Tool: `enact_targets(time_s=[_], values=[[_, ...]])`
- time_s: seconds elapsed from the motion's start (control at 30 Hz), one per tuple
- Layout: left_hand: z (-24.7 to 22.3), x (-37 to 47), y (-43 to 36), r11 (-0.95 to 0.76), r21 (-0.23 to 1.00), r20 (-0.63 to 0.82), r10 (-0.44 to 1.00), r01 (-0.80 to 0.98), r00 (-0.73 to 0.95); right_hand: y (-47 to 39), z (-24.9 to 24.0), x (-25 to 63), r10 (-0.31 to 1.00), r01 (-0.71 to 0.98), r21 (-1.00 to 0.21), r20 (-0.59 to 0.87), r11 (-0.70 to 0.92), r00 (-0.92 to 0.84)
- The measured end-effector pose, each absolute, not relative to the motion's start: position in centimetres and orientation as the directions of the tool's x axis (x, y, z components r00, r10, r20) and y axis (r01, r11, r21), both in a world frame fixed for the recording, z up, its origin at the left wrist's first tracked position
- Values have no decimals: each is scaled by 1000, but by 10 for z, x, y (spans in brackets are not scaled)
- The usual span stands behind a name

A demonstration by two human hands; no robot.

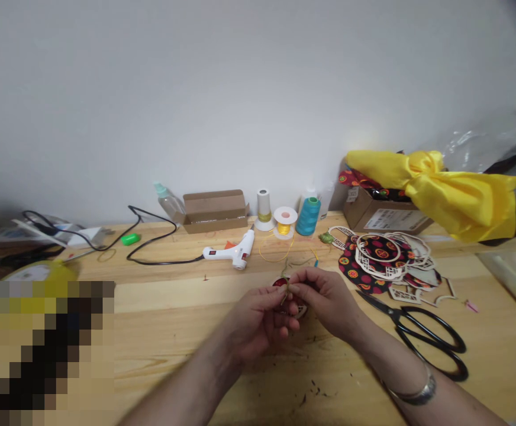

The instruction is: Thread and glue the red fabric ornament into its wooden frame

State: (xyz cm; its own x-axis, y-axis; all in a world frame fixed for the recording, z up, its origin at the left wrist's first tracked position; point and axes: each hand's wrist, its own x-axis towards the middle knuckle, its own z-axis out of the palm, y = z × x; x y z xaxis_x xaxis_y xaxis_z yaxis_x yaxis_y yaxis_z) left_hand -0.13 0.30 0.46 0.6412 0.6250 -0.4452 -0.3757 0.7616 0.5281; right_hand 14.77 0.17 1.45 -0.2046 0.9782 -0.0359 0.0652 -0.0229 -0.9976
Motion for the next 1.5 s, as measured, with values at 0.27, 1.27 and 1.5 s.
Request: enact_targets(time_s=[0.27,1.27,1.5], values=[[4,-1,2,723,568,-398,659,-392,638,1,15,147,974,30,-998,-52,-46,-223],[16,3,3,454,871,-378,862,-185,337,3,13,149,989,164,-986,-22,3,-149],[22,7,1,381,921,-351,902,-83,251,3,12,149,988,156,-988,-15,9,-152]])
